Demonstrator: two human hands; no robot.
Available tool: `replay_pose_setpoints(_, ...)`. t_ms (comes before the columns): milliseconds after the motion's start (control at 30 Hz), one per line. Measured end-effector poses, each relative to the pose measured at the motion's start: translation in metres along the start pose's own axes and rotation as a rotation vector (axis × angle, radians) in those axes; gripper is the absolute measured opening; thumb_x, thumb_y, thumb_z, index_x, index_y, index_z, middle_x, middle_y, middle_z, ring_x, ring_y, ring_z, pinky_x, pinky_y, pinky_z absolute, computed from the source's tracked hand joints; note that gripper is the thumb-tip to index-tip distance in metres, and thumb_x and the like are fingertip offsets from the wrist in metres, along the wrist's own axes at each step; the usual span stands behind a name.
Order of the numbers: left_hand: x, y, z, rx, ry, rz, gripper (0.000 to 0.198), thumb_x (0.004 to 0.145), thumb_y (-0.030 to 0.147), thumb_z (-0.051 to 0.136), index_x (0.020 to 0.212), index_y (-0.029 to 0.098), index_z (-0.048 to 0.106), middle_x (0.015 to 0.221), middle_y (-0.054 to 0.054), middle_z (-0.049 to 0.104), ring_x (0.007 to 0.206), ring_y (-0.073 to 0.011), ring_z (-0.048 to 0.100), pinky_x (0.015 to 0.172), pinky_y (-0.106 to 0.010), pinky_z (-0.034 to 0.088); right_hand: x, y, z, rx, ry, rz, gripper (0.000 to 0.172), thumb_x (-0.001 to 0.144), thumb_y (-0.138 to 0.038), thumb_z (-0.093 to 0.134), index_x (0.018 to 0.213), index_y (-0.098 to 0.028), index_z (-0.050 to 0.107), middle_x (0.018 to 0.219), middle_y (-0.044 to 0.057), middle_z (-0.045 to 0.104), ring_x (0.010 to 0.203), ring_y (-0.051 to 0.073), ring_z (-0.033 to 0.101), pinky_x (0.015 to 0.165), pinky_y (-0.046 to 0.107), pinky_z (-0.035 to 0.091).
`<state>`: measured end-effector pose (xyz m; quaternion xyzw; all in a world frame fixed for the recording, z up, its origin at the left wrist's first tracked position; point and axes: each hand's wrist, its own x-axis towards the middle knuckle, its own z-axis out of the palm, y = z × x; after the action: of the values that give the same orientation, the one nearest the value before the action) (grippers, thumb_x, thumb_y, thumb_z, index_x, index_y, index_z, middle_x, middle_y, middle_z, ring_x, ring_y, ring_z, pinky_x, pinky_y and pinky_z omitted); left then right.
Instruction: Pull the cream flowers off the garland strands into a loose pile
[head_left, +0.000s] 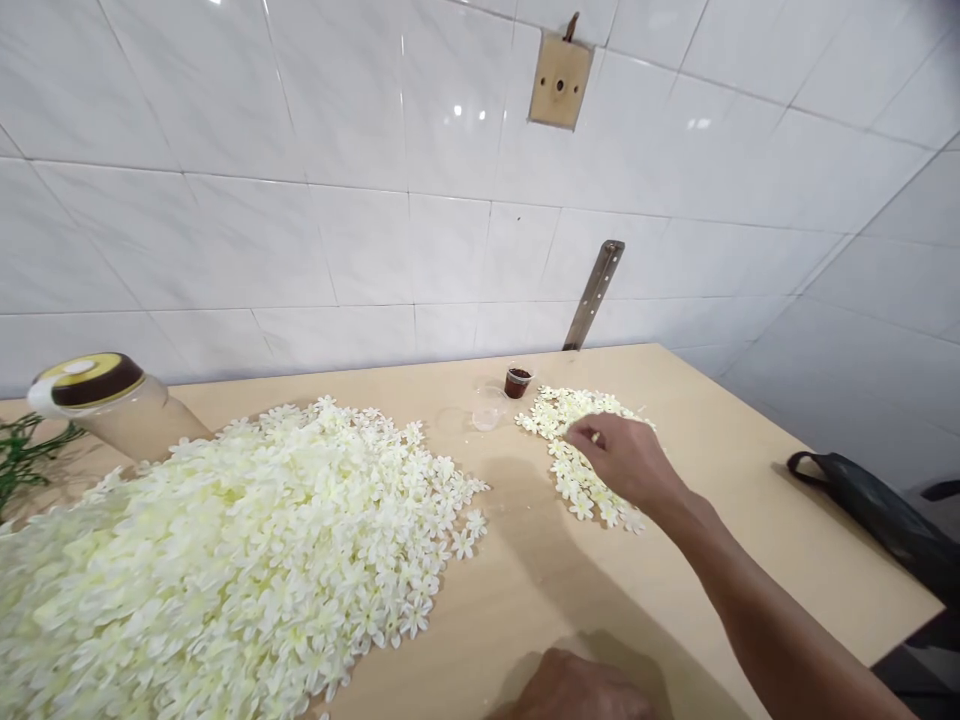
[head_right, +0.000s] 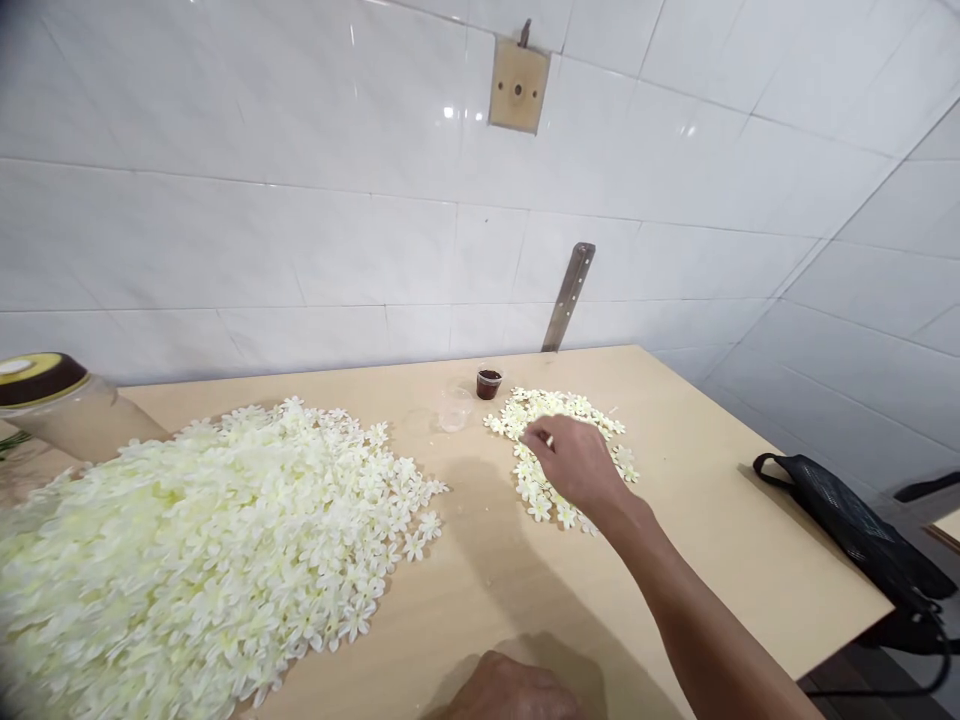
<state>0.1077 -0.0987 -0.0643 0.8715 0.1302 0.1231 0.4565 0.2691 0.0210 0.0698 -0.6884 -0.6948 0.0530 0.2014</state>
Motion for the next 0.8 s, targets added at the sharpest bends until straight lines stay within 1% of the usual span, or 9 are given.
replay_pose_setpoints(33, 0.000, 0.001, 0.000, 0.056, 0.001, -0.024, 0.018, 0.087, 0.035, 0.058, 0.080, 0.022, 0.067, 0.074, 0.000, 0.070, 0.071, -0.0155, 0.064, 0.067, -0.022, 0.046, -0.015, 0.007, 0.003, -0.002, -0.029, 0.015, 0.021, 0.089, -0.035, 0.053, 0.081, -0.024, 0.069, 0.081, 0.002, 0.070, 0.070, 0.019, 0.064, 0.065, 0.029, 0.042)
replay_pose_setpoints(100, -0.002, 0.006, -0.002, 0.140, 0.008, -0.044, 0.019, 0.087, 0.035, 0.057, 0.078, 0.022, 0.067, 0.072, 0.001, 0.070, 0.067, -0.0133, 0.063, 0.064, -0.019, 0.045, -0.043, 0.016, 0.014, -0.011, -0.081, 0.019, 0.017, 0.088, -0.033, 0.054, 0.085, -0.024, 0.068, 0.085, 0.003, 0.069, 0.075, 0.019, 0.064, 0.067, 0.029, 0.044)
replay_pose_setpoints(167, -0.005, 0.012, -0.005, 0.157, 0.026, -0.034, 0.019, 0.088, 0.034, 0.056, 0.079, 0.023, 0.069, 0.072, 0.001, 0.070, 0.066, -0.0127, 0.062, 0.065, -0.019, 0.044, -0.063, 0.020, 0.028, -0.045, -0.093, 0.031, 0.019, 0.088, -0.032, 0.054, 0.099, -0.023, 0.065, 0.094, 0.005, 0.068, 0.080, 0.021, 0.065, 0.068, 0.030, 0.045)
replay_pose_setpoints(233, -0.007, 0.017, -0.009, 0.152, 0.050, -0.029, 0.019, 0.089, 0.032, 0.055, 0.080, 0.023, 0.069, 0.073, 0.001, 0.070, 0.067, -0.0128, 0.062, 0.066, -0.019, 0.044, -0.074, 0.019, 0.040, -0.100, -0.098, 0.042, 0.024, 0.089, -0.032, 0.052, 0.110, -0.023, 0.061, 0.107, 0.008, 0.065, 0.087, 0.023, 0.065, 0.069, 0.031, 0.045)
replay_pose_setpoints(333, -0.011, 0.024, -0.014, 0.134, 0.070, -0.026, 0.018, 0.089, 0.031, 0.055, 0.082, 0.024, 0.070, 0.073, 0.001, 0.070, 0.069, -0.0134, 0.063, 0.068, -0.019, 0.045, -0.076, 0.015, 0.045, -0.166, -0.134, 0.059, 0.024, 0.092, -0.028, 0.049, 0.113, -0.022, 0.060, 0.114, 0.010, 0.063, 0.093, 0.024, 0.065, 0.068, 0.031, 0.045)
replay_pose_setpoints(467, -0.014, 0.028, -0.017, 0.098, 0.091, -0.037, 0.016, 0.088, 0.028, 0.055, 0.084, 0.023, 0.070, 0.075, 0.000, 0.070, 0.070, -0.0138, 0.063, 0.069, -0.020, 0.046, -0.074, 0.018, 0.041, -0.196, -0.138, 0.062, 0.024, 0.092, -0.021, 0.047, 0.110, -0.021, 0.062, 0.111, 0.009, 0.064, 0.091, 0.023, 0.065, 0.069, 0.029, 0.044)
replay_pose_setpoints(667, -0.015, 0.035, -0.017, -0.057, 0.215, -0.067, 0.016, 0.083, 0.019, 0.056, 0.082, 0.018, 0.072, 0.073, -0.002, 0.069, 0.065, -0.0125, 0.060, 0.062, -0.019, 0.043, -0.079, 0.033, 0.037, -0.081, -0.006, 0.070, 0.023, 0.091, -0.020, 0.045, 0.103, -0.020, 0.065, 0.100, 0.008, 0.069, 0.088, 0.021, 0.065, 0.076, 0.030, 0.046)
replay_pose_setpoints(733, -0.015, 0.040, -0.023, -0.158, 0.270, -0.104, 0.019, 0.084, 0.018, 0.053, 0.081, 0.016, 0.072, 0.069, -0.002, 0.067, 0.060, -0.0109, 0.056, 0.056, -0.019, 0.040, -0.078, 0.033, 0.034, -0.015, 0.034, 0.070, 0.020, 0.089, -0.021, 0.048, 0.098, -0.020, 0.066, 0.094, 0.006, 0.070, 0.086, 0.021, 0.066, 0.077, 0.032, 0.047)
replay_pose_setpoints(800, -0.014, 0.044, -0.034, -0.264, 0.361, -0.149, 0.021, 0.085, 0.019, 0.052, 0.079, 0.015, 0.072, 0.065, -0.001, 0.064, 0.057, -0.0103, 0.052, 0.053, -0.019, 0.037, -0.077, 0.029, 0.030, 0.093, 0.067, 0.111, 0.017, 0.087, -0.024, 0.053, 0.094, -0.021, 0.068, 0.088, 0.005, 0.071, 0.082, 0.021, 0.066, 0.076, 0.034, 0.049)
